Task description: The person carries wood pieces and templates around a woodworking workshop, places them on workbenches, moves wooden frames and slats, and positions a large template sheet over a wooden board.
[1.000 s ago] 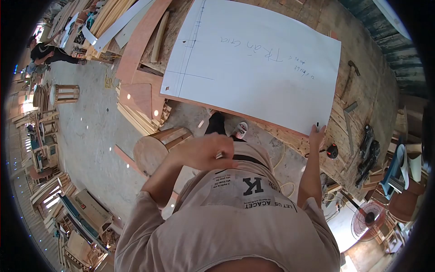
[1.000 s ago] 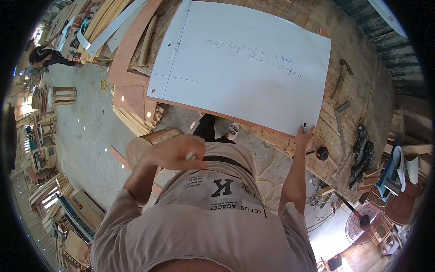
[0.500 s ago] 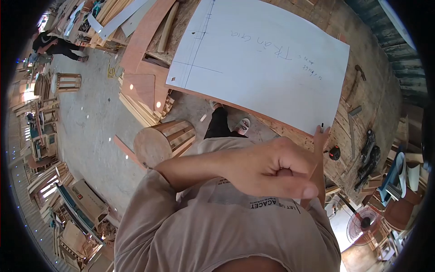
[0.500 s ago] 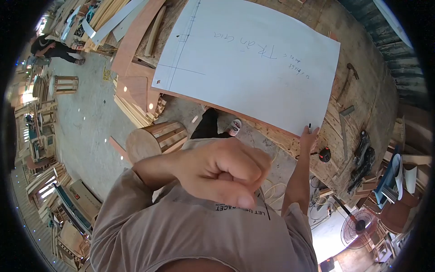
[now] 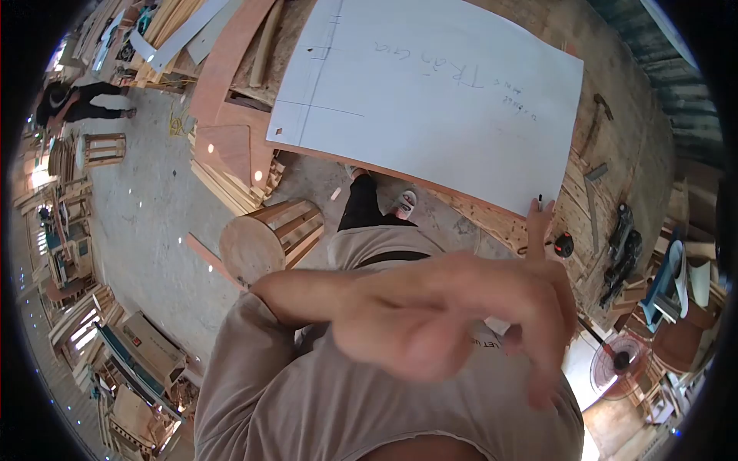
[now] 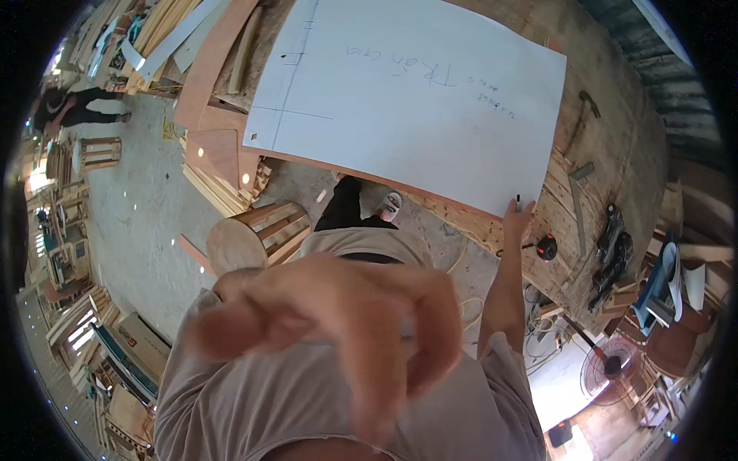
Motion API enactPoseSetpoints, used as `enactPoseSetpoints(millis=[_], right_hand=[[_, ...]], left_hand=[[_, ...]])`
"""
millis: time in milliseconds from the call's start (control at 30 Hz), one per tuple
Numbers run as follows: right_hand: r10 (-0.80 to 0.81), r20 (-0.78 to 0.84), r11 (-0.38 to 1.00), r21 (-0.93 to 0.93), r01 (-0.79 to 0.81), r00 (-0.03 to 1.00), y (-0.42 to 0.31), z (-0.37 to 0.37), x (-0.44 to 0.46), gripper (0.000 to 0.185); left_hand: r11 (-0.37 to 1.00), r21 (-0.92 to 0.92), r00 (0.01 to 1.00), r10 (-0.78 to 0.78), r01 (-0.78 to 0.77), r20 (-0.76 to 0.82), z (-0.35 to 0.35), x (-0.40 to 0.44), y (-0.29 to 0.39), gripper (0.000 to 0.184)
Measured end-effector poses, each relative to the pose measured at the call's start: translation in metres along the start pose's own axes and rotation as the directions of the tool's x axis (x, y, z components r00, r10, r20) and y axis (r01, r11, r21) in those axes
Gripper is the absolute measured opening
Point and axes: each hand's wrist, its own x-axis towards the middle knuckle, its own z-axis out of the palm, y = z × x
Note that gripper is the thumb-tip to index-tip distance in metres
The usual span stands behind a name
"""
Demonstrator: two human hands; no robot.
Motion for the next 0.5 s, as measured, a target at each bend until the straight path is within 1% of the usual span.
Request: enactPoseSetpoints(millis=[67,167,233,267,300,367,500], right_hand=[[0.005,0.015,1.0,0.004,-0.005,1.0,-0.014,-0.001,-0.002,0.072],[0.0,0.028,1.0,0.025,-0.001,1.0,-0.022,0.003,0.001,0.073],[-0.001,0.024,0.999,0.035,0.0,1.0,-0.022,0.004,0.001,0.073],[0.003,0.037,0.999,0.052,-0.005,0.999,-0.022,0.002,0.0,0.073],[0.007,0.049,0.998,0.068,-0.011,0.999,-0.021,0.001,0.0,0.074],[0.012,0.061,0.998,0.069,-0.016,0.998,-0.018,0.001,0.001,0.073],[0.014,0.063,0.999,0.048,-0.017,0.998,-0.02,0.0,0.002,0.072]], left_hand=[[0.989,-0.058,0.988,0.135,-0.14,-0.075,0.014,0.008,-0.002,0.059],[0.991,-0.079,0.992,0.105,-0.111,-0.077,-0.001,0.016,-0.004,0.058],[0.992,-0.094,0.994,0.078,-0.086,-0.077,0.007,0.018,-0.02,0.056],[0.992,-0.102,0.995,0.065,-0.073,-0.078,0.002,0.009,-0.002,0.055],[0.992,-0.109,0.996,0.052,-0.06,-0.078,0.009,0.01,-0.014,0.055],[0.992,-0.123,0.997,0.029,-0.038,-0.077,0.003,0.005,-0.001,0.053],[0.99,-0.144,0.997,-0.011,0.001,-0.07,0.003,0.0,0.001,0.051]])
